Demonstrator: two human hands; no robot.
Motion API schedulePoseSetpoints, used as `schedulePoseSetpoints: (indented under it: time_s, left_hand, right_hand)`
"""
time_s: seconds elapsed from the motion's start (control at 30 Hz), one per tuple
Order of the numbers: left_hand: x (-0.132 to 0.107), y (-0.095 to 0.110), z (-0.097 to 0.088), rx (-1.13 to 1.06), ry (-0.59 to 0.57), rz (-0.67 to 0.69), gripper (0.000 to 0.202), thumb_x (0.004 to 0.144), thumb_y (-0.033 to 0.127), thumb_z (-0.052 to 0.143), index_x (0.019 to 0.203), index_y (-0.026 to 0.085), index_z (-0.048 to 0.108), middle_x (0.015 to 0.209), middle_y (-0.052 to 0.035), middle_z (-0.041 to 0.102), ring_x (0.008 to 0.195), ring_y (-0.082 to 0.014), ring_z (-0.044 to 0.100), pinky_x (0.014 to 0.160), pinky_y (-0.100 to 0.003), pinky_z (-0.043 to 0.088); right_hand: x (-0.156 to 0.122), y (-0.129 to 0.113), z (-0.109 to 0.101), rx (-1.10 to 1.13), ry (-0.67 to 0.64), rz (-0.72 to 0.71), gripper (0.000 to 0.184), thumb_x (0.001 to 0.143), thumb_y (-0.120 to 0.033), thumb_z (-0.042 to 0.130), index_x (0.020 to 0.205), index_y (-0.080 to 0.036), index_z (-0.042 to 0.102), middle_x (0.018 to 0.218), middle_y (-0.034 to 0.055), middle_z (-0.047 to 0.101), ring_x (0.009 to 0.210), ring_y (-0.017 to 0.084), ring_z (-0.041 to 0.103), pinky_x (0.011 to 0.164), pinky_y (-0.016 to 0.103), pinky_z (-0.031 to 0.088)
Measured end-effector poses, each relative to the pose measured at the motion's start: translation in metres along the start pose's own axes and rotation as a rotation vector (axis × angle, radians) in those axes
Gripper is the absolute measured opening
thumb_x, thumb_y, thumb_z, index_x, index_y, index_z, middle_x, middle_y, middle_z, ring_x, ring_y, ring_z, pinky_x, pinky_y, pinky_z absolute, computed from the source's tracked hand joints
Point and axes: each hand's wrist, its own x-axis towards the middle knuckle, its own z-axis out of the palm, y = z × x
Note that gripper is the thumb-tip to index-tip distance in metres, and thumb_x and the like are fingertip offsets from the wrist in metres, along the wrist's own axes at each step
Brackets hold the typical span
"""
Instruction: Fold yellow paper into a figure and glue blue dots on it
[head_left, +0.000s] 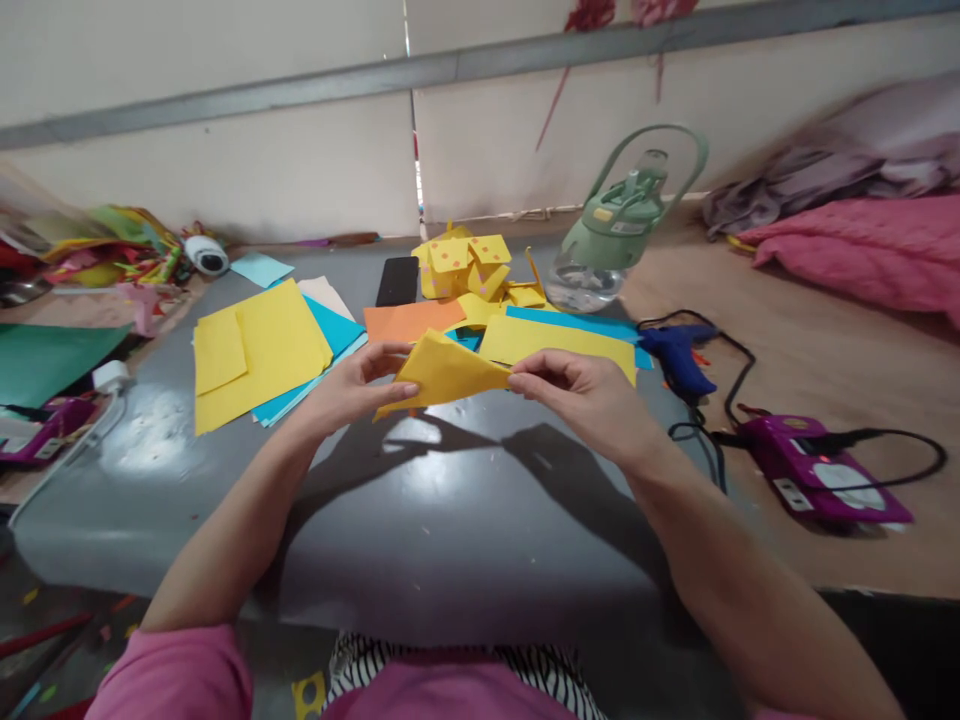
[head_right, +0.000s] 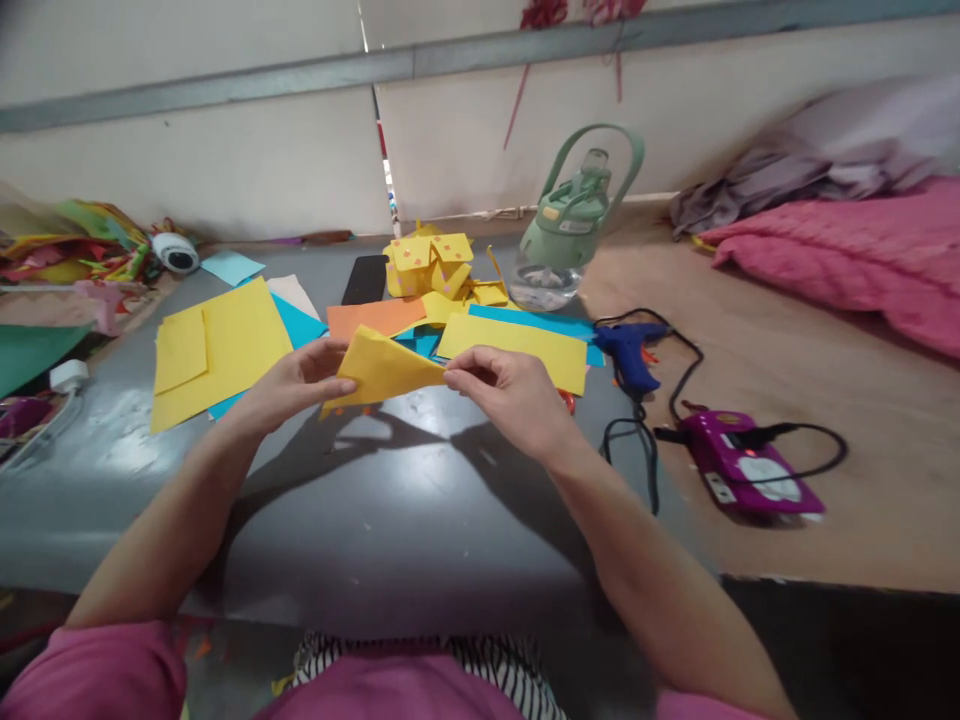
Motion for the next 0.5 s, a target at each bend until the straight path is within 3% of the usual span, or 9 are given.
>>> schedulePoseSetpoints:
  time_s: [0.07,0.13,0.23,0.33,0.5]
  left_hand:
    - [0.001,0.011,0.005,0.075,-0.006,0.027,0.052,0.075,0.041,0.084,0.119,0.021,0.065,0.118,-0.0079,0.073,0.113,-0.0222,0.067,0.091,-0.032,0.053]
    - [0.003,0.023,0.011,0.177,0.016,0.044,0.053,0.073,0.045,0.084,0.118,0.022,0.067,0.113,-0.0067,0.074,0.106,-0.0218,0.068,0.088,-0.032,0.053]
    - [0.005,0.040,0.021,0.352,0.031,0.055,0.043,0.075,0.051,0.081,0.107,0.022,0.073,0.110,-0.0056,0.075,0.099,-0.0218,0.069,0.085,-0.033,0.052]
    - [0.006,0.054,0.032,0.596,0.023,0.132,0.031,0.081,0.048,0.076,0.100,0.023,0.076,0.107,-0.0047,0.078,0.102,-0.0230,0.070,0.097,-0.038,0.049]
    - [0.012,0.067,0.056,1.054,-0.095,0.273,0.014,0.085,0.036,0.074,0.090,0.023,0.078,0.097,-0.0028,0.080,0.113,-0.0275,0.067,0.119,-0.059,0.022]
  right_hand:
    - [0.000,0.001,0.003,-0.014,-0.022,-0.009,0.026,0.081,-0.045,0.067,0.075,-0.020,0.073,0.068,0.0012,0.068,0.062,0.014,0.056,0.059,0.029,0.040]
    - [-0.001,0.001,0.006,-0.033,-0.040,-0.019,0.026,0.082,-0.044,0.067,0.076,-0.020,0.073,0.067,0.0008,0.068,0.061,0.014,0.055,0.058,0.028,0.039]
    - [-0.004,-0.001,0.009,-0.070,-0.044,-0.064,0.023,0.085,-0.039,0.065,0.078,-0.019,0.074,0.064,-0.0002,0.067,0.057,0.013,0.052,0.055,0.027,0.037]
    - [-0.007,-0.004,0.013,-0.120,-0.035,-0.137,0.020,0.088,-0.033,0.062,0.080,-0.019,0.074,0.066,-0.0002,0.070,0.057,0.012,0.053,0.055,0.026,0.037]
    - [-0.011,-0.008,0.018,-0.174,-0.020,-0.228,0.019,0.092,-0.029,0.060,0.083,-0.019,0.074,0.075,0.0013,0.075,0.061,0.013,0.058,0.059,0.026,0.040]
